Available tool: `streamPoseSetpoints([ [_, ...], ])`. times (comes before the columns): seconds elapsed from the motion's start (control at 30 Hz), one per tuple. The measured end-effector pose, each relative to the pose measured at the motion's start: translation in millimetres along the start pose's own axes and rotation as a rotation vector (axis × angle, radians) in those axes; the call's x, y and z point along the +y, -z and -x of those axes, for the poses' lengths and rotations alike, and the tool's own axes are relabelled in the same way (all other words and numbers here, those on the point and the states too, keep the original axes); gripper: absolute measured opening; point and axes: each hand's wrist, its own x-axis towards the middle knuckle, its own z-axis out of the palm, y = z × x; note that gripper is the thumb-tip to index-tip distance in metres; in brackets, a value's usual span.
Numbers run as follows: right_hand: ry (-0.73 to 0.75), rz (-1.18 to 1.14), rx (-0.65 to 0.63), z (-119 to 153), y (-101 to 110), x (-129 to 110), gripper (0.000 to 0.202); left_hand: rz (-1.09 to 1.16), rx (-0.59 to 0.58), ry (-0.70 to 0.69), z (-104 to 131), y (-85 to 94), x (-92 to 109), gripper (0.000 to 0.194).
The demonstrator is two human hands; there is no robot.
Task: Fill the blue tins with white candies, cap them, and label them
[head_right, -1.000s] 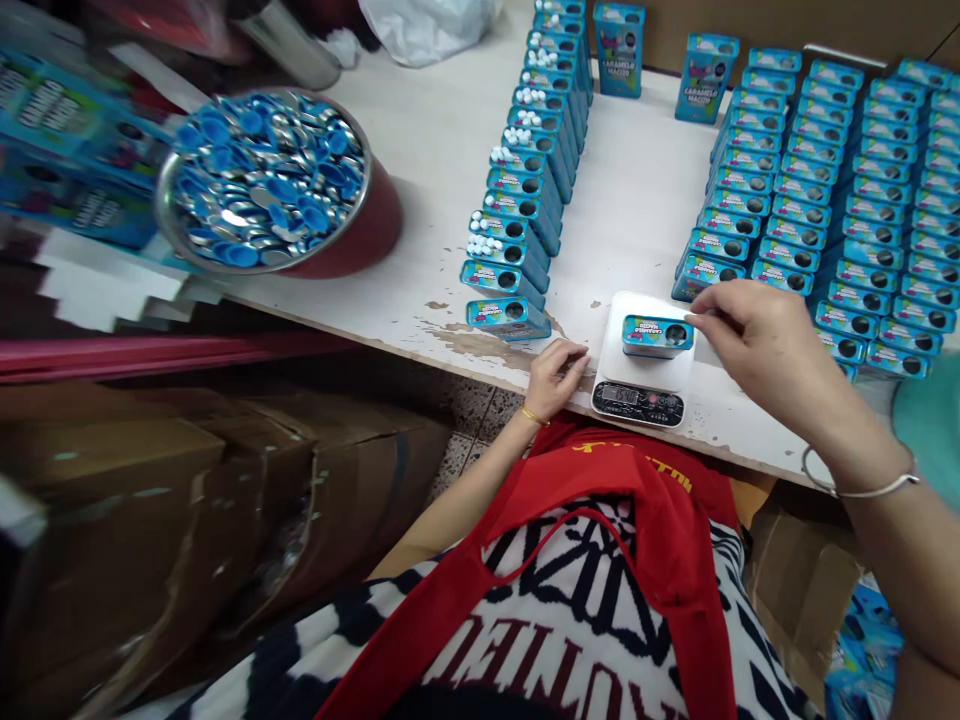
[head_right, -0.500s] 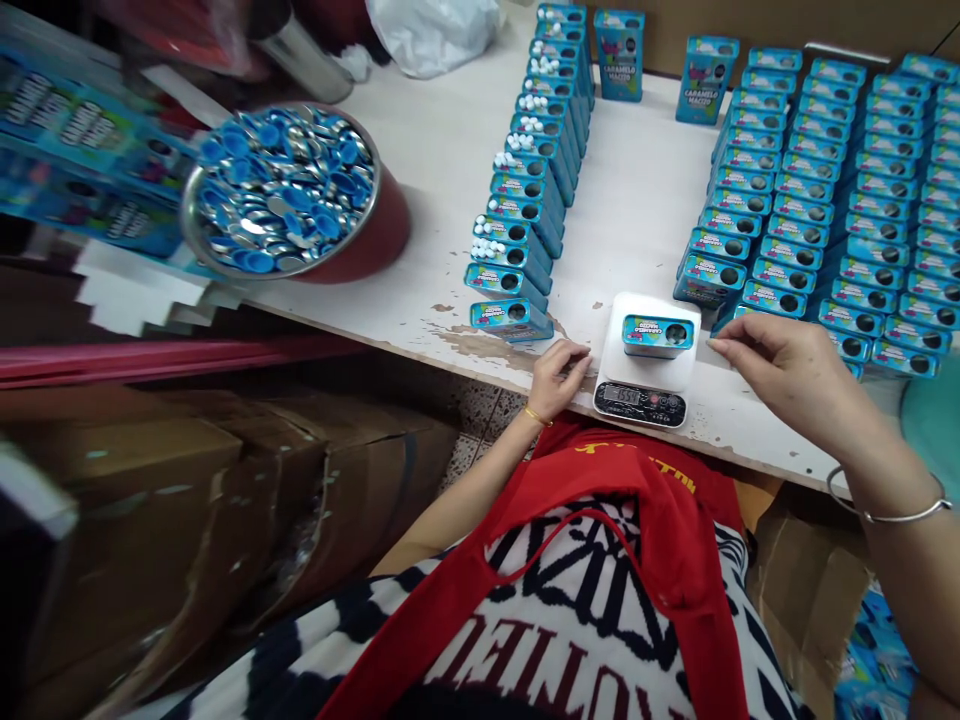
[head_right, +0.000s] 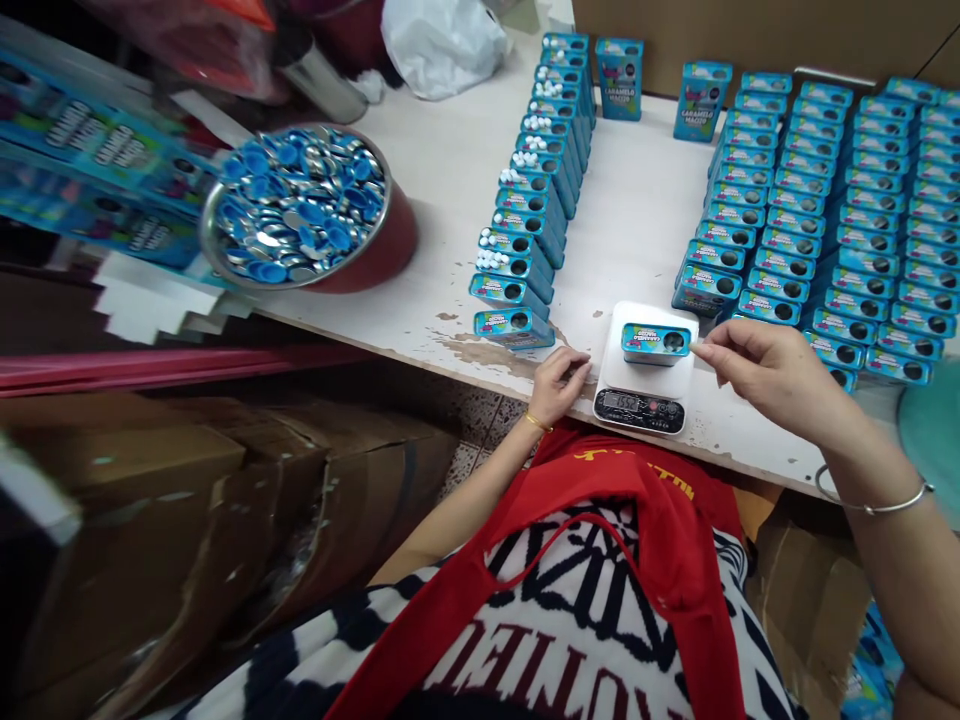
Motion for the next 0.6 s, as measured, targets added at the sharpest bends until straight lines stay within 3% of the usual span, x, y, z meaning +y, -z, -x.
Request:
streamPoseSetpoints([
  [0.13, -0.111, -0.224, -0.065, 5.6, 5.3, 6.3, 0.043, -0.003, -0.001, 0.010, 0.1, -0.7, 0.2, 0.017],
  [0.33, -0.034, -0.131, -0.062, 12.0, -1.8, 14.5, 0.044, -0.031, -0.008, 0.021, 0.6, -1.4, -0.7, 0.018],
  [0.6, -0.217, -0.565, 0.011, 16.2, -21.7, 33.8, 0.037, -0.034, 0.001, 0.000, 2.0, -2.6, -1.6, 0.018],
])
